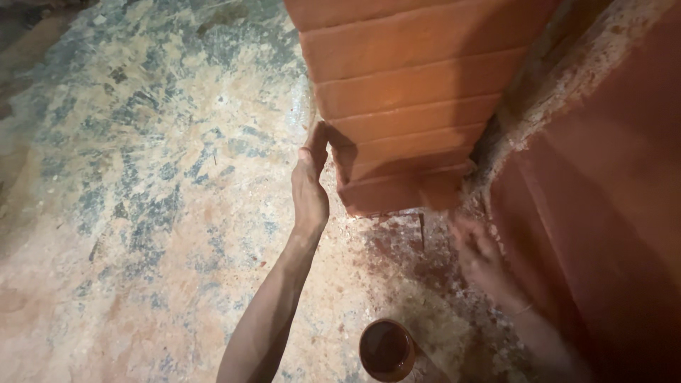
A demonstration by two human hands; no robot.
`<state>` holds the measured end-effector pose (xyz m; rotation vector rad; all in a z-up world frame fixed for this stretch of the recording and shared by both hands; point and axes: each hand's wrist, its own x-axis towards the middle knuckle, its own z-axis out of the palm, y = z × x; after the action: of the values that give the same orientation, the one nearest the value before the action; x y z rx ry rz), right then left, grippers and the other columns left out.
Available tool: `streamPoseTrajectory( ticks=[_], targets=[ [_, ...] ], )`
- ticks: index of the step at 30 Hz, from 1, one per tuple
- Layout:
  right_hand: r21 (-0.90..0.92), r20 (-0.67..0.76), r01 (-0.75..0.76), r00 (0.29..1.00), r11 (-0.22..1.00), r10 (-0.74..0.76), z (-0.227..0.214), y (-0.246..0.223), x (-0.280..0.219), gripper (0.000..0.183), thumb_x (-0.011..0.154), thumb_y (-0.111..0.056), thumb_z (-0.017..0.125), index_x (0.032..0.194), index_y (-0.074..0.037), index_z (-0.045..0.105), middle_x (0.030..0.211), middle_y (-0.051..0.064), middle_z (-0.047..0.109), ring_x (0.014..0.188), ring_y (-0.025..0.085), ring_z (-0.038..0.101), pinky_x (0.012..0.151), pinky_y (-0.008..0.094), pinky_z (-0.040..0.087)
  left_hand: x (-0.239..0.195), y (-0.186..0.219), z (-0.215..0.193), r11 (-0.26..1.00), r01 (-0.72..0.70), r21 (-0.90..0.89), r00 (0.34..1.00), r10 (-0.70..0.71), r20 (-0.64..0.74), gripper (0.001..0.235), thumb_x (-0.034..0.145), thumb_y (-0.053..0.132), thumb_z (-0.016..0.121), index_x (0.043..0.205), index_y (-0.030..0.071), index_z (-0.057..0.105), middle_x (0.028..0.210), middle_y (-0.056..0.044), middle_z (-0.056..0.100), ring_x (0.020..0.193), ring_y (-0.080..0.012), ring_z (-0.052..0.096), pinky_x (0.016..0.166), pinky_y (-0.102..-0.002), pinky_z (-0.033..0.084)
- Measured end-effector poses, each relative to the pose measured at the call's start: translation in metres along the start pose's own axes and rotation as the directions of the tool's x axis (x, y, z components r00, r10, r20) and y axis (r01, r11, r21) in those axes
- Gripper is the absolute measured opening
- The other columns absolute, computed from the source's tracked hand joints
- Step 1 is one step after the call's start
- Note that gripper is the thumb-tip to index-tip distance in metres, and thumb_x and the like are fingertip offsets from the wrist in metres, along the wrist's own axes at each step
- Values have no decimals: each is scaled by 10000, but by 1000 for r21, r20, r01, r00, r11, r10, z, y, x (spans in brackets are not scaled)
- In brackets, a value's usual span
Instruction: The person paints a reddish-brown wooden structure with horizontal grooves using a brush, repeatedly dipping the brush into a small container of paint and applying it to the surface.
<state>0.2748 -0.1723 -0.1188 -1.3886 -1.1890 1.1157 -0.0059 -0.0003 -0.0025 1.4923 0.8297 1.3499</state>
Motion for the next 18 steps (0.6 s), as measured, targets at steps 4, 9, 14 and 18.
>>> streamPoseTrajectory(
  ticks=[4, 9, 14, 18],
  targets=[
    [91, 60, 260, 962, 961, -266, -16, -100, 4, 375, 1076, -197, 431, 1433, -82, 445, 757, -13, 487, 491, 22, 395, 355, 161, 391, 2, 1, 2, 1000, -16, -22, 1000, 16, -2, 929, 1047, 692, 208, 1582, -55, 346, 1630, -244, 412, 1541, -359, 377, 1281, -458, 278],
    [244, 55, 558, 808, 793, -586, -14, -182, 8, 345, 1131, -156, 452, 1469, -86, 432, 868, -19, 503, 571, 8, 424, 397, 142, 428, 1, -1, 2, 1000, -22, -10, 1000, 22, -2, 928, 1040, 679, 204, 1593, -56, 327, 1629, -247, 388, 1538, -363, 357, 1279, -461, 262],
    [-51, -30, 715, 697, 697, -717, 34, -150, 36, 156, 1169, -137, 442, 1319, -114, 407, 960, 34, 465, 692, 92, 442, 550, 211, 469, 3, -4, 2, 998, -19, -54, 1000, 19, -5, 906, 1059, 662, 227, 1570, -74, 358, 1620, -258, 417, 1537, -374, 379, 1290, -470, 268],
    [-155, 14, 422, 905, 893, -425, 87, -72, 44, 183, 1097, -148, 363, 1203, -12, 423, 1268, 241, 643, 590, 164, 467, 469, 295, 475, 2, -5, 2, 998, -34, -52, 999, 35, 14, 864, 1078, 629, 231, 1576, -68, 344, 1634, -248, 389, 1543, -355, 360, 1293, -454, 254]
  ],
)
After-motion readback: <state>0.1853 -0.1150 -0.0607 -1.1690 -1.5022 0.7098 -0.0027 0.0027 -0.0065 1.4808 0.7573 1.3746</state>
